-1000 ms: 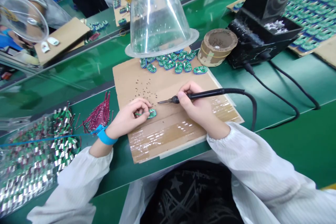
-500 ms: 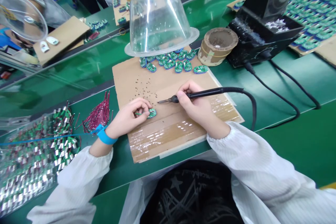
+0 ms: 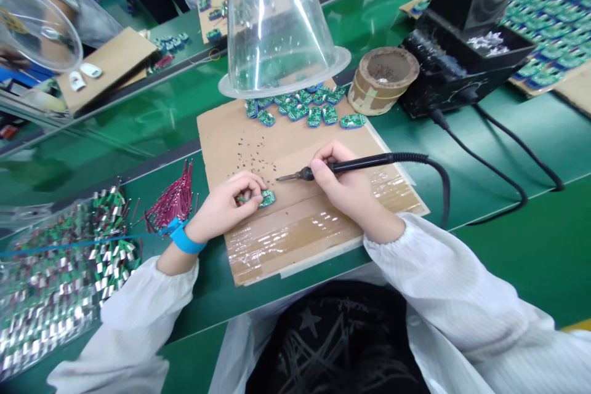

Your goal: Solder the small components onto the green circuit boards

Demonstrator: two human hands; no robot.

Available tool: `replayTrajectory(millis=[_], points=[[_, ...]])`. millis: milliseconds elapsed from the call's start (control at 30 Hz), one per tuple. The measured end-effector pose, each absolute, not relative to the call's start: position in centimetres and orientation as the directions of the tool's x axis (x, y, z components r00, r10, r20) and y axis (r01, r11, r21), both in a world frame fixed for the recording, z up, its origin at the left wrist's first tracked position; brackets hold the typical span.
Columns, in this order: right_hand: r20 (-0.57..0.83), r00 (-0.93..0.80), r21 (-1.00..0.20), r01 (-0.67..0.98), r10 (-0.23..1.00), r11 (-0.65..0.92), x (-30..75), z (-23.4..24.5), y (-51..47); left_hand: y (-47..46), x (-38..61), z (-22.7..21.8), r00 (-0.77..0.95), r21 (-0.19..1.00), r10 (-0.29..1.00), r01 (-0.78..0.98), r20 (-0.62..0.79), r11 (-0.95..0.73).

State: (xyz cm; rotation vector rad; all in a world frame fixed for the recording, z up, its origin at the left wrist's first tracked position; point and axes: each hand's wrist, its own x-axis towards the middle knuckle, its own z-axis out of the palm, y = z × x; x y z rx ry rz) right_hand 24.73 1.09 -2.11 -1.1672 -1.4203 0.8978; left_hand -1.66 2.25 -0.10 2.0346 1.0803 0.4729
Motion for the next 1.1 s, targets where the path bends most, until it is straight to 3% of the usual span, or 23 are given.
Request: replayTrajectory(millis=[867, 1100], points=[[0.309, 0.034, -0.941, 0.155, 0.951, 0.3, 24.91, -2.95, 1.26, 2.19, -1.62, -0.16, 0.572, 0.775, 0.82, 0.529, -0.025, -0.346], [0.436, 0.258, -0.9, 0.131, 0.862, 0.417, 24.71, -2.79, 1.49, 2.09, -1.65, -0.18, 0.549, 0.766, 0.835, 0.551, -0.033, -0.332]])
